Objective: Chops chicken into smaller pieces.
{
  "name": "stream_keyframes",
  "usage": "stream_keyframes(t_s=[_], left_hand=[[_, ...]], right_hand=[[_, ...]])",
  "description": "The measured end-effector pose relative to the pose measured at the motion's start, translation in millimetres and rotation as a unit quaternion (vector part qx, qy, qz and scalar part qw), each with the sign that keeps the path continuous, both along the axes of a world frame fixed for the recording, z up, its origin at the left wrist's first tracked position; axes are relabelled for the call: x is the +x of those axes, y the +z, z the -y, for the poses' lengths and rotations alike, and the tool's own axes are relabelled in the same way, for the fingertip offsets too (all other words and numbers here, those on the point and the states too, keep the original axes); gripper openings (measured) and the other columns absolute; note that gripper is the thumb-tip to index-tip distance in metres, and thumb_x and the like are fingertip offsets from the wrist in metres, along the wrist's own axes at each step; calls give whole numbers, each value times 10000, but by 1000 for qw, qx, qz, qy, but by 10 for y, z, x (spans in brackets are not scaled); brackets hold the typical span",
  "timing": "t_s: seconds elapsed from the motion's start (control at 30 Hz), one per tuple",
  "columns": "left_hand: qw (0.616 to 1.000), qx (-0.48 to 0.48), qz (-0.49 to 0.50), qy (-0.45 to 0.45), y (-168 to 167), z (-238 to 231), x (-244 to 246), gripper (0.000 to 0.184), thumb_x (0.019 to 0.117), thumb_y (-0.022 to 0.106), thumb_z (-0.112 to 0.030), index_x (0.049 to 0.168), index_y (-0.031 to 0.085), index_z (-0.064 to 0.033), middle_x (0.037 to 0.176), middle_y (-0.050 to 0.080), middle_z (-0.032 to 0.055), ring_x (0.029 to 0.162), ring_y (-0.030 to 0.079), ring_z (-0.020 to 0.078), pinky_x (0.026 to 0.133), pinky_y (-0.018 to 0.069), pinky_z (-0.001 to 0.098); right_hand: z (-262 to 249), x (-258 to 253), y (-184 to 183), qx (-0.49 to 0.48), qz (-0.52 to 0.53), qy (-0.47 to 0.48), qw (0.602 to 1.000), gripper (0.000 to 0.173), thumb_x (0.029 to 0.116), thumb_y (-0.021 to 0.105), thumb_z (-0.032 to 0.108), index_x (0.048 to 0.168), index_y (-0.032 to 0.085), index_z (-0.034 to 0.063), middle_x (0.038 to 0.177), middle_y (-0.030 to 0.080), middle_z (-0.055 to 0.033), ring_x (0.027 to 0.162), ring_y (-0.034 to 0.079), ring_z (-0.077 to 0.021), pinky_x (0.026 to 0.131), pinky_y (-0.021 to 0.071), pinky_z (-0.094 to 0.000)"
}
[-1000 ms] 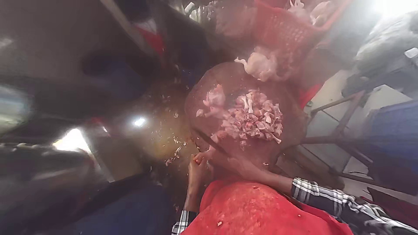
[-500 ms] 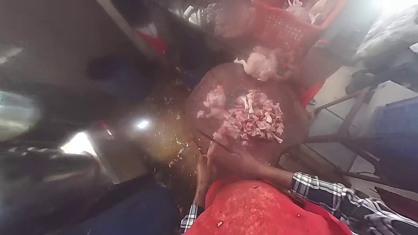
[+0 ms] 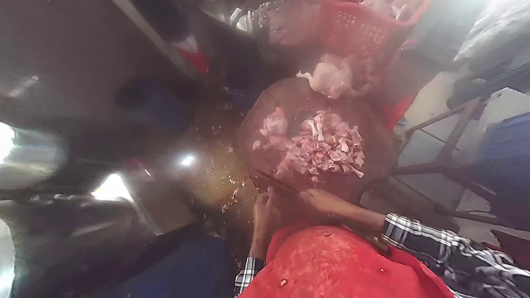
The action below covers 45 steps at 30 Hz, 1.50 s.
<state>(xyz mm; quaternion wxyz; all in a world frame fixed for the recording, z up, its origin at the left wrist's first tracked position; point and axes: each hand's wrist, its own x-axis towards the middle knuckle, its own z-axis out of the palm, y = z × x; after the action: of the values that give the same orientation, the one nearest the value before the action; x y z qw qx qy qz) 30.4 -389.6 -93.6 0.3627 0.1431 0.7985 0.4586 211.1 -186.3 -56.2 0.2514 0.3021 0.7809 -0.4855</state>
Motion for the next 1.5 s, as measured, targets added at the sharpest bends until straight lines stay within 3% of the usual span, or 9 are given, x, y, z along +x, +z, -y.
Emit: stream_keyframes(t_s=[0.1, 0.23, 0.43, 0.6, 0.8, 0.9, 1.2, 1.4, 1.5], left_hand=[[979, 199, 33, 25, 272, 20, 62, 332, 1047, 517, -199, 1268, 596, 36, 1105, 713, 185, 910, 725, 289, 822, 629, 459], [992, 119, -6, -33, 439, 179, 220, 424, 1014, 578, -265, 1346, 589, -1, 1265, 685, 134, 1123, 686, 214, 976, 583, 414], [958, 20, -62, -279, 81, -285, 506, 1009, 884, 684, -619, 1637, 250, -105, 1705, 108, 212, 1564, 220, 312, 1220, 350, 502], [960, 46, -86, -264, 98, -1371, -225, 403, 1072, 518, -250, 1436, 577, -87, 1447, 602, 88, 1311, 593, 193, 1126, 478, 430], [839, -218, -417, -273, -128, -2012, -1105, 434, 978, 541, -413, 1344, 660, -211, 1358, 654, 47, 1355, 529, 275, 1188, 298, 589], [844, -236, -402, -263, 39, -2102, -1243, 373, 986, 537, -384, 1277, 698, -217, 1212, 729, 71, 1190, 656, 292, 1068, 456, 582], [980, -50, -164, -103, 1718, -984, -1424, 300, 923, 609, -182, 1190, 706, -86, 976, 722, 82, 800, 687, 181, 733, 592, 430], [973, -96, -114, -179, 1894, -498, -1000, 291, 874, 629, -205, 1139, 741, -160, 974, 746, 12, 861, 710, 135, 798, 601, 427], [957, -161, -169, -170, 1723, -236, -807, 309, 908, 629, -249, 1197, 735, -224, 1027, 746, 32, 944, 708, 194, 845, 575, 512]], right_hand=[[69, -27, 338, 59, -15, -25, 998, 659, 1010, 359, 697, 1235, 602, 128, 937, 678, -133, 882, 686, -317, 783, 558, -594], [265, -157, 260, -46, -49, -23, 997, 548, 1059, 428, 554, 1235, 619, 72, 922, 658, -157, 835, 663, -297, 785, 547, -559], [131, 75, -122, -129, 40, -112, 985, 634, 1034, 427, 627, 1091, 630, 29, 830, 594, -141, 694, 586, -263, 645, 504, -492], [-201, 593, -35, -23, -12, -254, 967, 584, 1043, 412, 614, 1190, 617, 87, 882, 632, -119, 766, 633, -258, 716, 540, -494], [-415, 1201, -42, 41, 31, 28, 998, 444, 1062, 476, 469, 1186, 617, 66, 994, 683, -190, 964, 682, -372, 851, 534, -612], [-450, 1162, 7, 96, 45, 94, 990, 348, 1041, 513, 384, 1219, 616, 104, 1048, 710, -179, 1031, 691, -388, 869, 534, -627], [-541, 1082, -171, -16, -7, -5, 1000, 591, 1015, 416, 658, 1109, 644, 121, 876, 671, -113, 855, 679, -294, 793, 545, -563], [-508, 742, -274, -77, -75, -180, 978, 603, 1086, 257, 572, 1140, 652, 119, 804, 592, -59, 686, 580, -201, 658, 516, -436], [-468, 479, -35, 3, -95, -162, 982, 626, 1084, 202, 572, 1217, 633, 139, 1028, 675, -113, 964, 673, -261, 865, 547, -536]])
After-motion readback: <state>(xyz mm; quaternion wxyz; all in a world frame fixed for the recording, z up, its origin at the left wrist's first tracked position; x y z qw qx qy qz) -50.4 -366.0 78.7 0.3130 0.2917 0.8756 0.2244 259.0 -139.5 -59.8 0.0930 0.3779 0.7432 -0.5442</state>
